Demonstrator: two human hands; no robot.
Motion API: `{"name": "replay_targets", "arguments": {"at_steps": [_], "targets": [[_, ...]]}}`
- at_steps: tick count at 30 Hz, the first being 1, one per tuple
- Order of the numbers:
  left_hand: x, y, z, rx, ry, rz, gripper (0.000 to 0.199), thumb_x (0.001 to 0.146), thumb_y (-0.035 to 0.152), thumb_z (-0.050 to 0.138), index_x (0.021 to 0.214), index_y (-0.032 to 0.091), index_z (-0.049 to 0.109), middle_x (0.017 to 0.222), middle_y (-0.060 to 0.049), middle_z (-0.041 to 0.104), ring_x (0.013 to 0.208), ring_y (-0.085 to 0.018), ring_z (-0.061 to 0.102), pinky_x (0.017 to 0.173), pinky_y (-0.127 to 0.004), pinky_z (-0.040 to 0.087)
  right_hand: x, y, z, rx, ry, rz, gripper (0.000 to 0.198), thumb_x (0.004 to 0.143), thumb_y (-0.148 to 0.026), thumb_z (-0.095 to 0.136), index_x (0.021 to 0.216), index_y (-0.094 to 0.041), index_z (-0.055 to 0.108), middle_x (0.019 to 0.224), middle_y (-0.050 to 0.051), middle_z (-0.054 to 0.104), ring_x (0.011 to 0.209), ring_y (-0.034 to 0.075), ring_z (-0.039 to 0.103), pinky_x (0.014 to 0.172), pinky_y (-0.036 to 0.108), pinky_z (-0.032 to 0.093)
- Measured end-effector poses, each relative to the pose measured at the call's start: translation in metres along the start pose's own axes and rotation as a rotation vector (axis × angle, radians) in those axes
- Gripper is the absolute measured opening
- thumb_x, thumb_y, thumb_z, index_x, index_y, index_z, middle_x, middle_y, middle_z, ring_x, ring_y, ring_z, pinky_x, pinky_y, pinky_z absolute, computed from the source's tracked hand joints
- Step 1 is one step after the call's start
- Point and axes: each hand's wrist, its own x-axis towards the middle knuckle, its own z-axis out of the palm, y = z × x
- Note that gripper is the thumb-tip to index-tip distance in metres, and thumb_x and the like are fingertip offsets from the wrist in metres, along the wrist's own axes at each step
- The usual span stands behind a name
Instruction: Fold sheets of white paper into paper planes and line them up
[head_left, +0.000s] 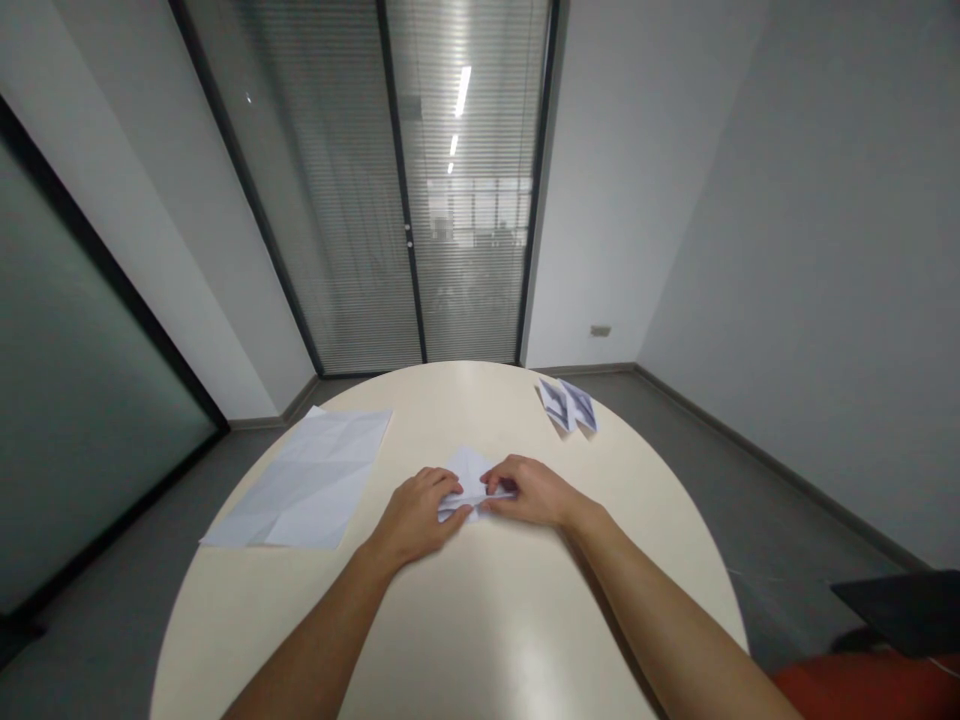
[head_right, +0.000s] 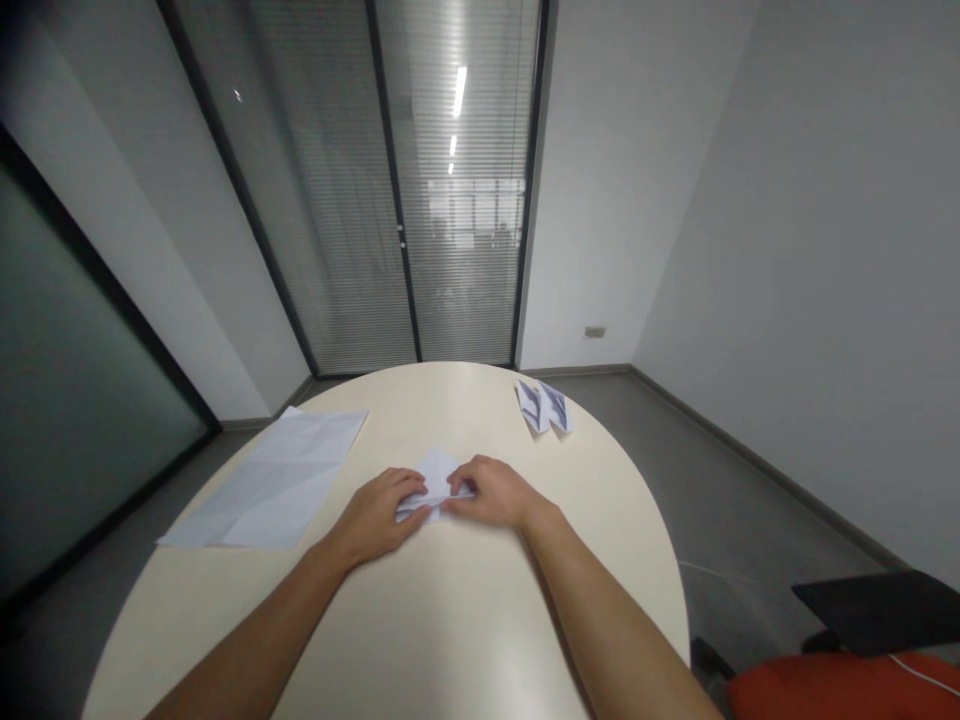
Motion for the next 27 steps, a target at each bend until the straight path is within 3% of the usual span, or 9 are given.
{"name": "replay_targets", "arguments": {"at_steps": [11, 21, 27], "targets": [[0.003, -0.005, 0.002, 0.062, 0.005, -0.13, 0.028, 0.1, 0.028, 0.045, 0.114, 0.021, 0.069, 0.113, -0.006, 0.075, 0.103, -0.023, 0.069, 0.094, -0.037, 0.052, 0.001, -0.003, -0.002, -0.014, 0.045, 0.104, 0.022, 0.096, -0.035, 0.056, 0.1, -0.02, 0.072, 0.092, 0.007, 0.075, 0.081, 0.02, 0.066, 0.072, 0.028, 0.043], [0.005, -0.009, 0.006, 0.093, 0.005, -0.138, 0.025, 0.097, 0.022, 0.049, 0.113, 0.022, 0.069, 0.112, -0.005, 0.075, 0.101, -0.023, 0.069, 0.092, -0.037, 0.052, 0.001, 0.003, 0.002, -0.038, 0.051, 0.104, 0.023, 0.096, -0.027, 0.054, 0.11, -0.019, 0.07, 0.106, 0.01, 0.074, 0.091, 0.022, 0.067, 0.082, 0.031, 0.046], [0.006, -0.015, 0.012, 0.076, 0.02, -0.087, 0.024, 0.096, 0.017, 0.05, 0.112, 0.021, 0.068, 0.112, -0.005, 0.075, 0.108, -0.022, 0.067, 0.112, -0.047, 0.037, 0.001, 0.009, 0.006, -0.046, 0.061, 0.067, 0.026, 0.096, -0.023, 0.053, 0.114, -0.019, 0.07, 0.112, 0.009, 0.074, 0.1, 0.023, 0.067, 0.09, 0.034, 0.048]]}}
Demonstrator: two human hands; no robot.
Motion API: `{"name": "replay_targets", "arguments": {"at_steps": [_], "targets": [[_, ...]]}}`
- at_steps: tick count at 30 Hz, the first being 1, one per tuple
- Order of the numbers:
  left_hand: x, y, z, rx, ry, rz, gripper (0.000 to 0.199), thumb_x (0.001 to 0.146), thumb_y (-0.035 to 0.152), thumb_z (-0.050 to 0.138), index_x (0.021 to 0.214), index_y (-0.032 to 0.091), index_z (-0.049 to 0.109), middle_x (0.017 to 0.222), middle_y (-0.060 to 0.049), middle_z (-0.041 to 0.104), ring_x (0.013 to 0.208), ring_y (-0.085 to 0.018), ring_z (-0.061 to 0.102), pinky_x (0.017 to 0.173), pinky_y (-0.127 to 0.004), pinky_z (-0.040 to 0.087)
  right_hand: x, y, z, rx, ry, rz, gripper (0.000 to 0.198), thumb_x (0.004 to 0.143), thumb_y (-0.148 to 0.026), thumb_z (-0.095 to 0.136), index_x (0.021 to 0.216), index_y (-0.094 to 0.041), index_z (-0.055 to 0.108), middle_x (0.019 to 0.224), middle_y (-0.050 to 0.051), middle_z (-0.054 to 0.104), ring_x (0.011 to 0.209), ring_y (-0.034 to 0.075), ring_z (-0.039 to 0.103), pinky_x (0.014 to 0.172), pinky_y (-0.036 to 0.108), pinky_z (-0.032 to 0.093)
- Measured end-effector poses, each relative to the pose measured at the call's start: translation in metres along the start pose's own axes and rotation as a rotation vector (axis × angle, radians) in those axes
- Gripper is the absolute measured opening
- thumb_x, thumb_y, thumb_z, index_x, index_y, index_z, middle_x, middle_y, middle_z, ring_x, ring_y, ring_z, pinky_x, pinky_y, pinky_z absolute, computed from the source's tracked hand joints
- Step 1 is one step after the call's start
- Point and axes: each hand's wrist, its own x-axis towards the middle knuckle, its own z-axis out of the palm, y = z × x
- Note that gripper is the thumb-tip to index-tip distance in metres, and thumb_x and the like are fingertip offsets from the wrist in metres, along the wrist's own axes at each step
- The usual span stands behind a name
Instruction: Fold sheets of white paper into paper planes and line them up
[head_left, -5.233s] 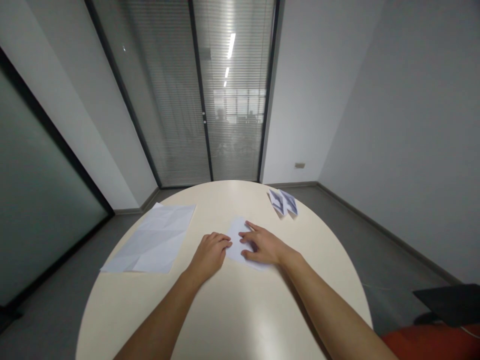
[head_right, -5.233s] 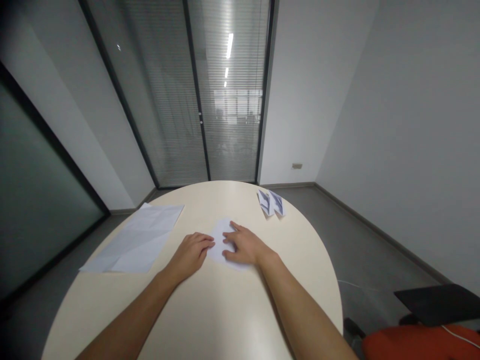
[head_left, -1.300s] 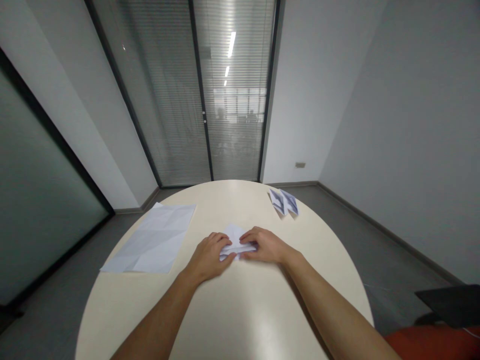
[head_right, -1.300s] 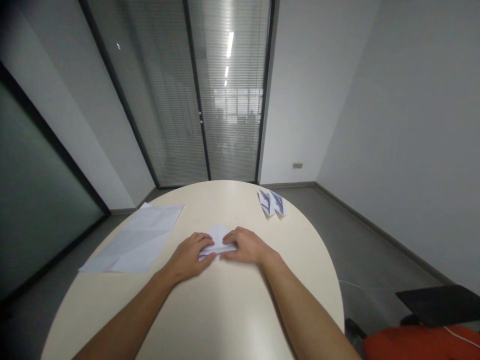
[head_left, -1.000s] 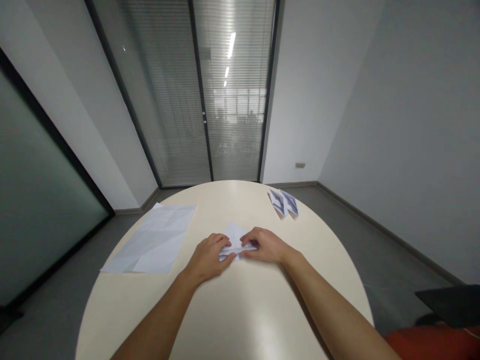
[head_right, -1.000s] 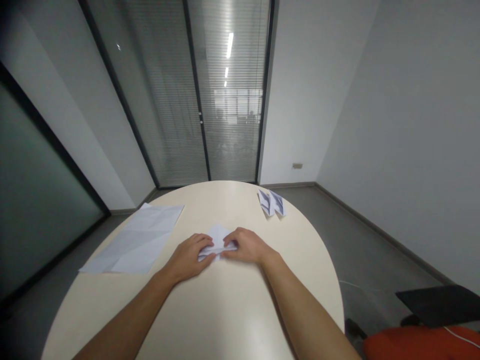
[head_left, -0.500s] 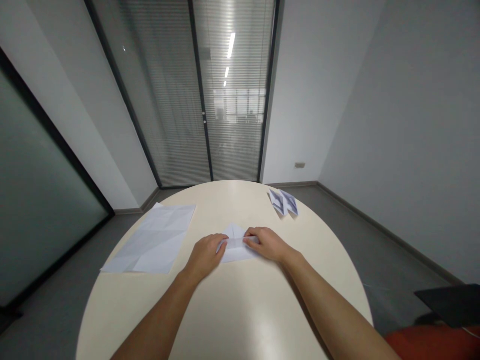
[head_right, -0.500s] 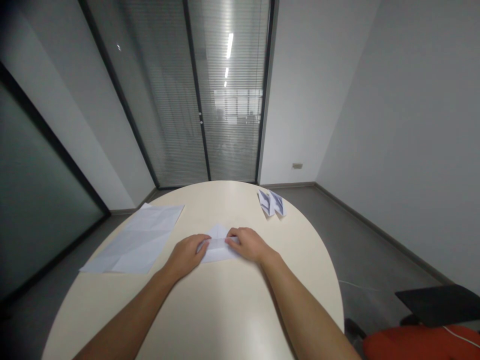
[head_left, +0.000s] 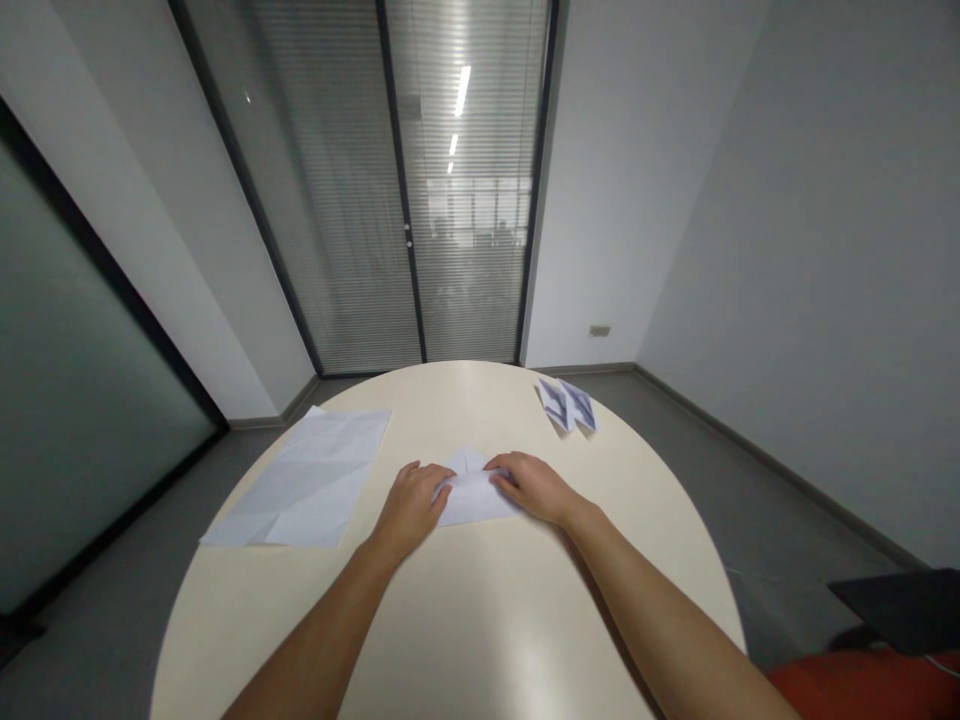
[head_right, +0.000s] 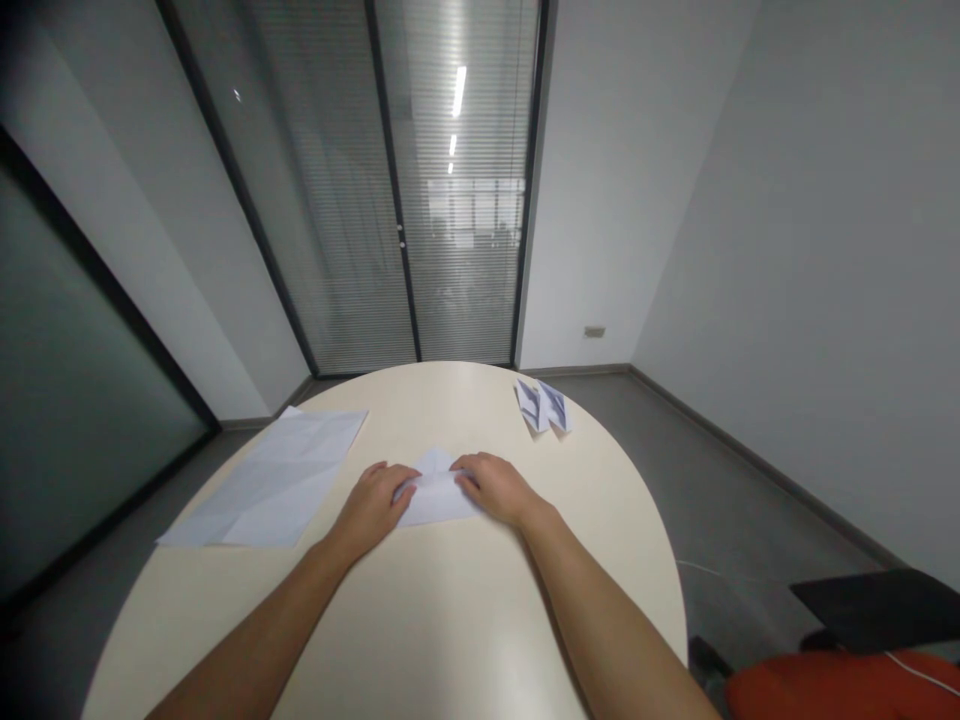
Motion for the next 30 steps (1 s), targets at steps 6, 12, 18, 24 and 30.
{"name": "replay_targets", "arguments": {"at_steps": [6, 12, 18, 24, 30], "targets": [[0.0, -0.003, 0.003, -0.006, -0.007, 0.017, 0.026, 0.096, 0.015, 0.049, 0.114, 0.021, 0.066, 0.115, -0.005, 0.073, 0.11, -0.022, 0.064, 0.112, -0.048, 0.037, 0.0, 0.006, 0.003, 0.01, 0.041, 0.014, 0.032, 0.094, -0.019, 0.053, 0.121, -0.02, 0.069, 0.122, 0.009, 0.072, 0.109, 0.025, 0.066, 0.098, 0.038, 0.049], [0.0, -0.003, 0.005, 0.005, 0.045, 0.029, 0.031, 0.093, 0.014, 0.054, 0.12, 0.022, 0.065, 0.123, -0.007, 0.068, 0.115, -0.025, 0.06, 0.106, -0.046, 0.043, 0.0, 0.009, 0.006, 0.021, 0.073, -0.044, 0.034, 0.092, -0.013, 0.055, 0.121, -0.021, 0.069, 0.122, 0.009, 0.07, 0.11, 0.023, 0.065, 0.098, 0.037, 0.049], [-0.001, 0.001, 0.001, 0.045, 0.083, 0.033, 0.03, 0.091, 0.015, 0.059, 0.118, 0.025, 0.068, 0.128, -0.007, 0.065, 0.12, -0.026, 0.055, 0.109, -0.047, 0.041, 0.003, -0.003, -0.001, -0.112, 0.094, -0.126, 0.028, 0.09, -0.012, 0.06, 0.112, -0.023, 0.074, 0.123, 0.011, 0.068, 0.116, 0.027, 0.058, 0.101, 0.044, 0.043], [0.002, 0.007, -0.007, 0.127, 0.071, 0.005, 0.023, 0.092, 0.015, 0.059, 0.112, 0.022, 0.071, 0.115, -0.007, 0.068, 0.109, -0.027, 0.058, 0.098, -0.045, 0.046, 0.004, -0.026, 0.005, -0.071, -0.007, -0.215, 0.027, 0.096, -0.025, 0.058, 0.119, -0.021, 0.073, 0.12, 0.01, 0.07, 0.111, 0.025, 0.06, 0.1, 0.041, 0.044], [0.002, 0.019, -0.007, 0.107, 0.013, 0.0, 0.027, 0.096, 0.014, 0.049, 0.108, 0.022, 0.071, 0.108, -0.007, 0.07, 0.101, -0.023, 0.063, 0.094, -0.04, 0.049, 0.004, -0.028, 0.01, -0.033, -0.036, -0.228, 0.032, 0.098, -0.029, 0.056, 0.126, -0.019, 0.068, 0.129, 0.013, 0.067, 0.12, 0.028, 0.059, 0.106, 0.042, 0.042]]}}
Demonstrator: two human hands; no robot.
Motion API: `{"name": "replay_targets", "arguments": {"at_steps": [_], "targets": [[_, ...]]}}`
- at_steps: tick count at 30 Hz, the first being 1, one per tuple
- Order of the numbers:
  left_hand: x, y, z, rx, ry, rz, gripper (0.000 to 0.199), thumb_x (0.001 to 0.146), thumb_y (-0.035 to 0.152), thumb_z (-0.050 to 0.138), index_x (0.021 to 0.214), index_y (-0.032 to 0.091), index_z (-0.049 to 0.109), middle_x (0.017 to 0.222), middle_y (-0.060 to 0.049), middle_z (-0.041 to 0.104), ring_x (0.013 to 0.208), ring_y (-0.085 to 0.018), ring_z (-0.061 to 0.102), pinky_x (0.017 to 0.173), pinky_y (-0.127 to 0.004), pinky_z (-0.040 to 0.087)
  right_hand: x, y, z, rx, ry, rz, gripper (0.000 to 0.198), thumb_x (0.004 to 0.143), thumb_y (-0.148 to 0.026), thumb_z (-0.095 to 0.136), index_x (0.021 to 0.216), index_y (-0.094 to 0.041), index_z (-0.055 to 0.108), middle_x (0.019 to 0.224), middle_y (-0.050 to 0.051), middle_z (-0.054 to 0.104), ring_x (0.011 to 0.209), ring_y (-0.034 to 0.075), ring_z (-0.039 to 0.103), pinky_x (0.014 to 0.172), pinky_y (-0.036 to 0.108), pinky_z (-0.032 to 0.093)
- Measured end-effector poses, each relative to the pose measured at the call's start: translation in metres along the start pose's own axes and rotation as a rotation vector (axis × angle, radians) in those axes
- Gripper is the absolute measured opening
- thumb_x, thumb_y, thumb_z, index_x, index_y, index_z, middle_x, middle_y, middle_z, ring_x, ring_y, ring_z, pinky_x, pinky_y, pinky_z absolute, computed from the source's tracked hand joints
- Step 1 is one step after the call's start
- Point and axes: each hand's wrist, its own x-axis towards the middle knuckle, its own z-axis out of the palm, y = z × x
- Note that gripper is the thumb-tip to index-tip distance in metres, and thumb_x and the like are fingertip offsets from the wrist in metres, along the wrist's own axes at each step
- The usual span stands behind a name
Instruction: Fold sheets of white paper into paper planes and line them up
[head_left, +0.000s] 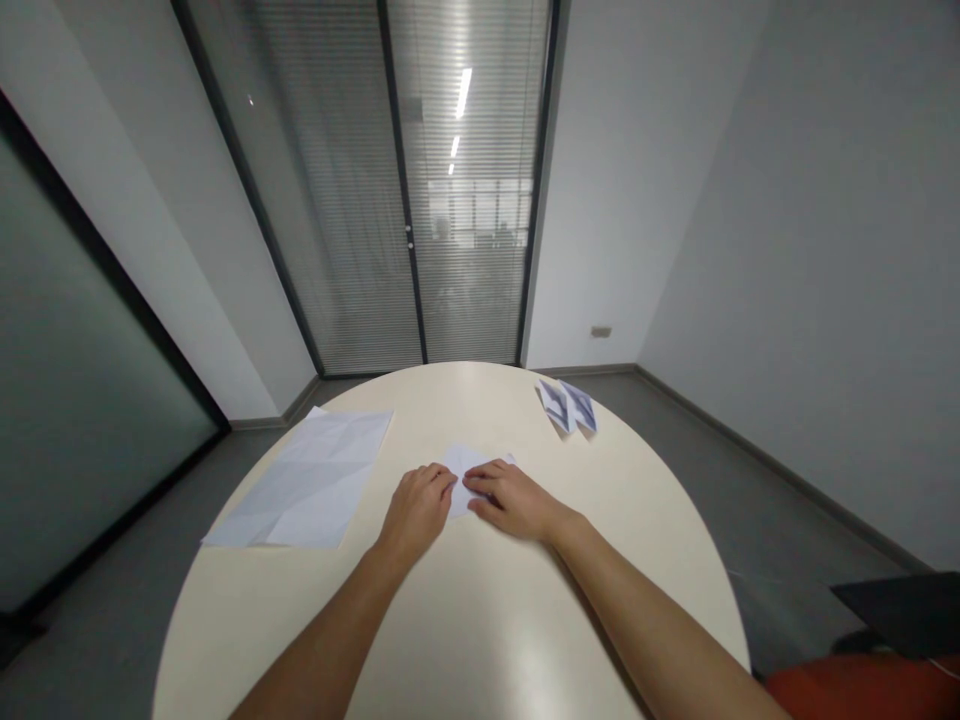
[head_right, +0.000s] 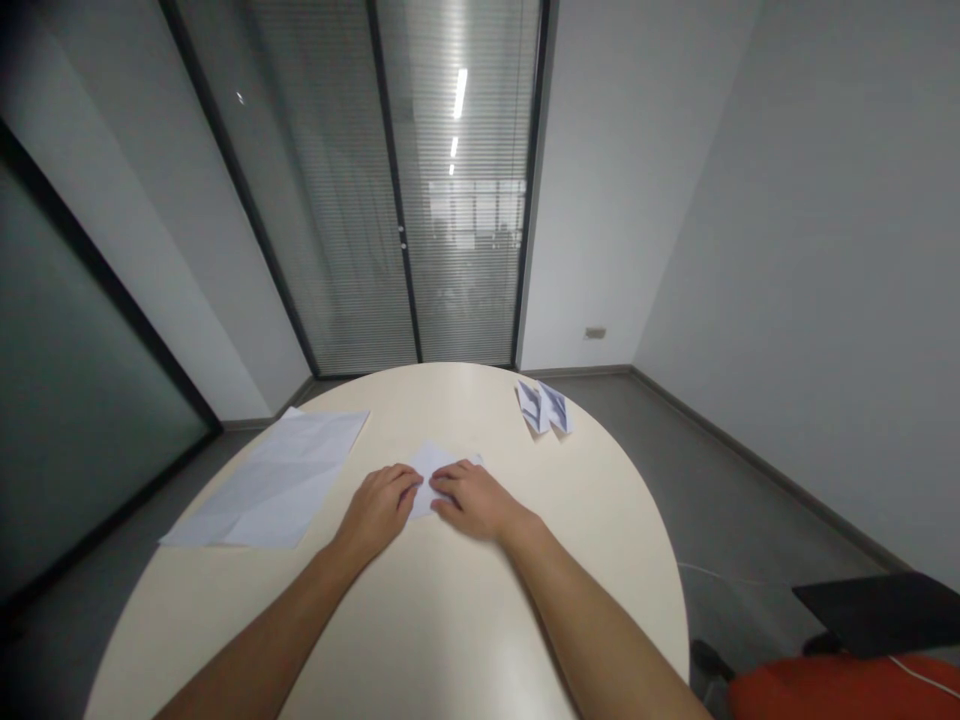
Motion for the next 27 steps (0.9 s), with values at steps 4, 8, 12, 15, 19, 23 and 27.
{"name": "replay_targets", "arguments": {"at_steps": [4, 8, 12, 15, 19, 23, 27], "targets": [[-0.004, 0.005, 0.004, -0.01, 0.008, -0.012, 0.026, 0.098, 0.024, 0.05, 0.117, 0.023, 0.068, 0.114, -0.008, 0.068, 0.108, -0.025, 0.059, 0.098, -0.041, 0.05, -0.002, 0.005, 0.0, -0.033, 0.018, 0.02, 0.034, 0.098, -0.03, 0.055, 0.127, -0.017, 0.067, 0.131, 0.015, 0.066, 0.122, 0.029, 0.058, 0.107, 0.044, 0.042], [-0.008, 0.009, 0.007, 0.026, -0.007, -0.03, 0.033, 0.099, 0.036, 0.051, 0.125, 0.022, 0.065, 0.123, -0.011, 0.064, 0.114, -0.029, 0.056, 0.1, -0.045, 0.05, -0.005, 0.012, 0.0, -0.089, 0.031, 0.119, 0.034, 0.099, -0.03, 0.054, 0.126, -0.016, 0.068, 0.133, 0.016, 0.065, 0.125, 0.029, 0.057, 0.106, 0.043, 0.043], [-0.011, 0.016, 0.006, 0.032, -0.018, -0.027, 0.046, 0.096, 0.047, 0.055, 0.133, 0.021, 0.062, 0.131, -0.015, 0.06, 0.12, -0.033, 0.052, 0.102, -0.048, 0.048, -0.006, 0.017, -0.005, -0.11, 0.034, 0.203, 0.03, 0.098, -0.027, 0.053, 0.117, -0.017, 0.073, 0.129, 0.014, 0.068, 0.124, 0.028, 0.058, 0.102, 0.039, 0.045], [-0.012, 0.02, 0.006, 0.042, -0.009, -0.033, 0.049, 0.095, 0.05, 0.055, 0.134, 0.02, 0.061, 0.133, -0.017, 0.059, 0.122, -0.034, 0.052, 0.105, -0.052, 0.044, -0.005, 0.014, -0.012, -0.131, 0.028, 0.2, 0.028, 0.097, -0.027, 0.052, 0.108, -0.018, 0.076, 0.118, 0.012, 0.073, 0.114, 0.026, 0.063, 0.098, 0.036, 0.045], [-0.012, 0.016, 0.008, 0.043, -0.008, -0.037, 0.042, 0.097, 0.047, 0.054, 0.127, 0.02, 0.064, 0.134, -0.016, 0.06, 0.125, -0.032, 0.053, 0.109, -0.052, 0.041, -0.003, 0.006, -0.02, -0.165, -0.001, 0.182, 0.028, 0.097, -0.028, 0.053, 0.088, -0.02, 0.078, 0.089, 0.009, 0.077, 0.092, 0.023, 0.066, 0.084, 0.031, 0.046], [-0.012, 0.004, 0.015, 0.003, -0.034, -0.022, 0.04, 0.1, 0.043, 0.05, 0.124, 0.016, 0.065, 0.141, -0.015, 0.058, 0.135, -0.033, 0.048, 0.114, -0.053, 0.037, -0.003, 0.002, -0.021, -0.077, -0.014, 0.118, 0.024, 0.094, -0.024, 0.055, 0.098, -0.022, 0.079, 0.094, 0.007, 0.078, 0.091, 0.022, 0.066, 0.081, 0.03, 0.046], [-0.011, -0.006, 0.023, -0.032, -0.034, -0.017, 0.035, 0.1, 0.036, 0.049, 0.123, 0.015, 0.066, 0.143, -0.01, 0.059, 0.138, -0.033, 0.046, 0.118, -0.05, 0.035, -0.002, 0.001, -0.019, 0.012, -0.063, 0.067, 0.025, 0.085, -0.017, 0.064, 0.104, -0.023, 0.078, 0.097, 0.004, 0.077, 0.093, 0.02, 0.067, 0.084, 0.028, 0.048]]}}
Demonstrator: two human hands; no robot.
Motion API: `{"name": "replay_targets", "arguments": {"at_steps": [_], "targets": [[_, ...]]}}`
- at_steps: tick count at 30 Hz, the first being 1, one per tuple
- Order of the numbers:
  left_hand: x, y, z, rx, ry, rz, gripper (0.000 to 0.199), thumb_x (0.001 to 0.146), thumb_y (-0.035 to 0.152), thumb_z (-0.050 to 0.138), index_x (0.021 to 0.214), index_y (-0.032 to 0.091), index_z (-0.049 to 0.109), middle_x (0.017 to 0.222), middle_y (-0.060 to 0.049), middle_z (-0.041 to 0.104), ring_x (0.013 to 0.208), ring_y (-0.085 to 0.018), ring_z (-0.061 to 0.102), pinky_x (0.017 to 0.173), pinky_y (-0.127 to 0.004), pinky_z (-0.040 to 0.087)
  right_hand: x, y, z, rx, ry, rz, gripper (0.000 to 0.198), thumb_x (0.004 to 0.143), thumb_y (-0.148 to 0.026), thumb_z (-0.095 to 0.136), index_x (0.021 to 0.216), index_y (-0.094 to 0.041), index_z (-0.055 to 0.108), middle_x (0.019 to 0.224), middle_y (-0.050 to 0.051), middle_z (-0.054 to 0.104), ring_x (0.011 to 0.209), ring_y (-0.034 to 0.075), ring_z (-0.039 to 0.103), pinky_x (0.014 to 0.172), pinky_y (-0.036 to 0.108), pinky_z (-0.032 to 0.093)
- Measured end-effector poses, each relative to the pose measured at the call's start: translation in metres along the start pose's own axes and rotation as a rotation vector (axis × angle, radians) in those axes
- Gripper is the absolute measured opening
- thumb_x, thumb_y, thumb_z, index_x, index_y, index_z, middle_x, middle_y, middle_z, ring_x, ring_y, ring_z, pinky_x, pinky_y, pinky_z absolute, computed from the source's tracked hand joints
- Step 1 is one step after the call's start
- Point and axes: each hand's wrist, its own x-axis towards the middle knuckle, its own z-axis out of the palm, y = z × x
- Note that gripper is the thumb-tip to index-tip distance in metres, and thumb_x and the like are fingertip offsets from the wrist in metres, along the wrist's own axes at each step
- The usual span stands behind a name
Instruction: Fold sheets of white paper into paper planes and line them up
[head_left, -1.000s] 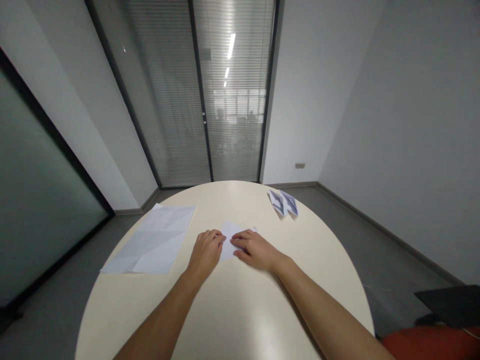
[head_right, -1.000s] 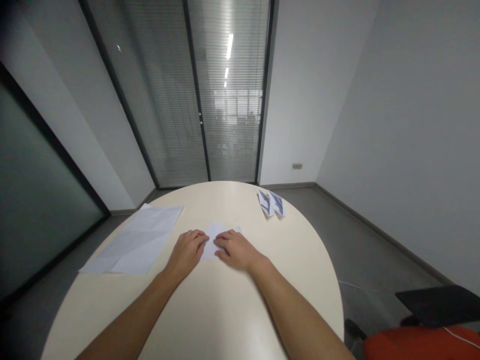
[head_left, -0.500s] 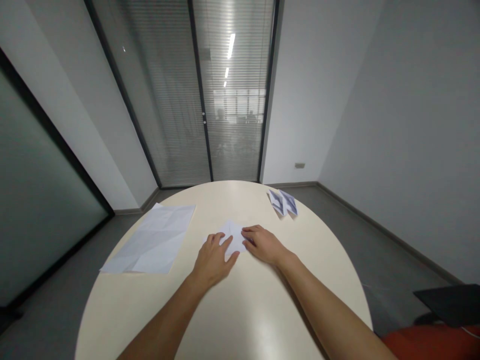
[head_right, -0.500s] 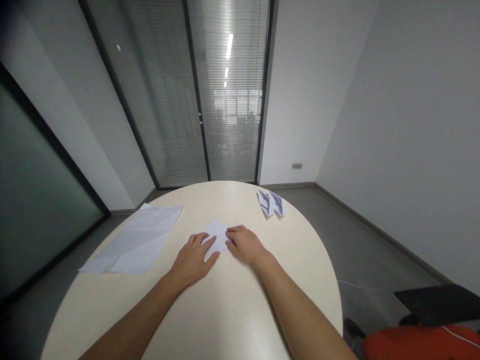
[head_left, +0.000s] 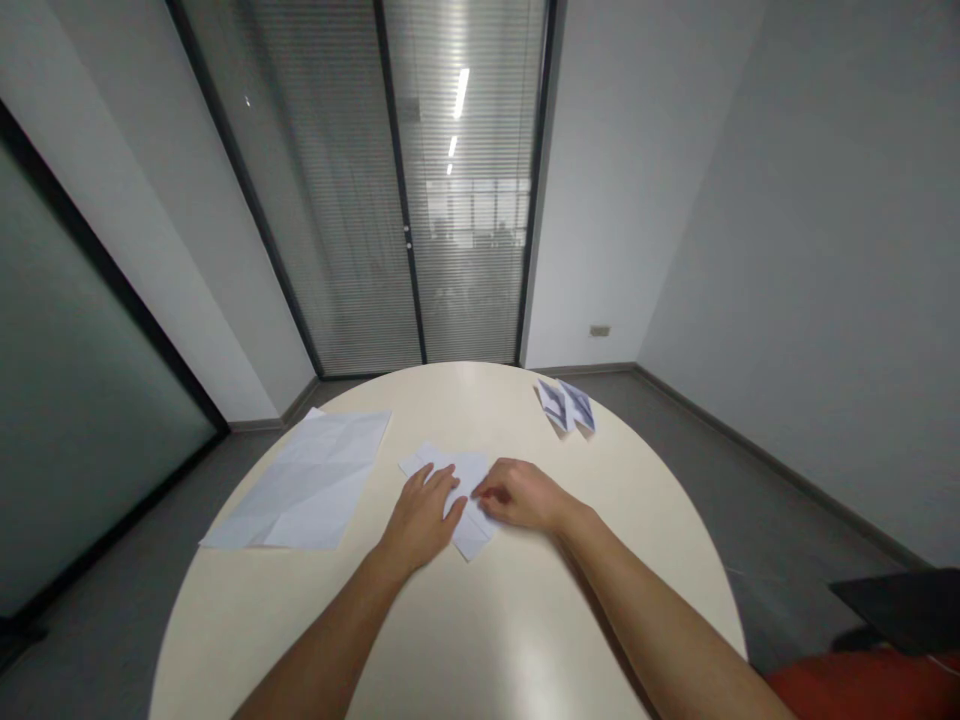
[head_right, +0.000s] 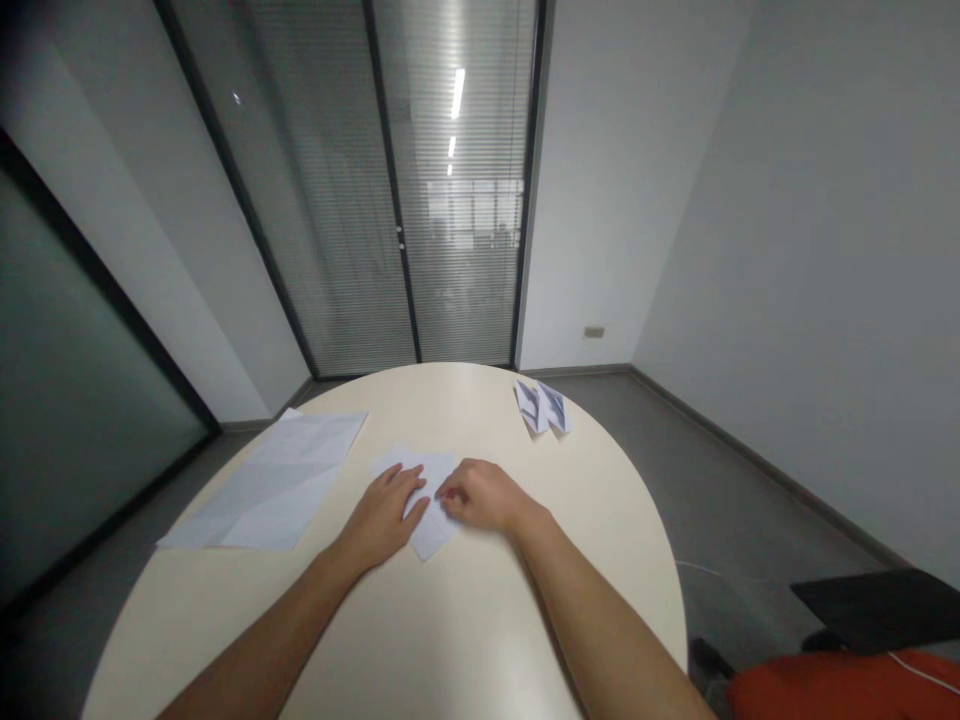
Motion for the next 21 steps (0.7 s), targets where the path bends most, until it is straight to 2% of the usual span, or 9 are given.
{"name": "replay_targets", "arguments": {"at_steps": [3, 7, 13, 15, 21], "targets": [[0.001, -0.004, 0.003, -0.033, 0.005, 0.007, 0.033, 0.096, 0.032, 0.056, 0.123, 0.016, 0.065, 0.143, -0.01, 0.06, 0.139, -0.033, 0.046, 0.118, -0.049, 0.036, 0.0, 0.001, 0.002, 0.029, 0.004, -0.02, 0.025, 0.083, -0.023, 0.073, 0.107, -0.022, 0.077, 0.101, 0.006, 0.076, 0.099, 0.022, 0.066, 0.089, 0.031, 0.049], [0.001, -0.005, 0.003, -0.053, 0.021, 0.004, 0.035, 0.092, 0.033, 0.062, 0.123, 0.018, 0.065, 0.14, -0.011, 0.062, 0.137, -0.034, 0.049, 0.116, -0.053, 0.037, 0.0, 0.007, 0.006, 0.055, 0.046, -0.044, 0.052, 0.077, -0.043, 0.083, 0.122, -0.021, 0.072, 0.126, 0.013, 0.069, 0.12, 0.029, 0.06, 0.105, 0.041, 0.045], [0.001, -0.002, -0.001, -0.051, 0.041, 0.01, 0.039, 0.088, 0.032, 0.066, 0.125, 0.019, 0.064, 0.14, -0.012, 0.061, 0.133, -0.032, 0.053, 0.115, -0.052, 0.038, -0.004, 0.016, 0.013, 0.065, -0.018, -0.005, 0.081, 0.07, -0.063, 0.082, 0.136, -0.021, 0.064, 0.149, 0.019, 0.052, 0.138, 0.036, 0.047, 0.115, 0.05, 0.036], [0.001, -0.002, -0.004, -0.065, 0.041, 0.016, 0.04, 0.086, 0.032, 0.068, 0.124, 0.02, 0.065, 0.138, -0.011, 0.062, 0.131, -0.031, 0.053, 0.113, -0.051, 0.04, -0.004, 0.016, 0.014, 0.06, -0.017, -0.003, 0.085, 0.069, -0.067, 0.081, 0.137, -0.02, 0.063, 0.151, 0.02, 0.05, 0.138, 0.037, 0.047, 0.116, 0.051, 0.035], [0.001, 0.0, -0.008, -0.079, 0.003, 0.033, 0.041, 0.087, 0.036, 0.068, 0.125, 0.02, 0.065, 0.139, -0.011, 0.062, 0.13, -0.03, 0.054, 0.111, -0.05, 0.042, -0.003, 0.012, 0.011, 0.039, 0.028, -0.038, 0.075, 0.068, -0.064, 0.084, 0.127, -0.021, 0.071, 0.134, 0.017, 0.065, 0.124, 0.033, 0.059, 0.109, 0.047, 0.042]]}}
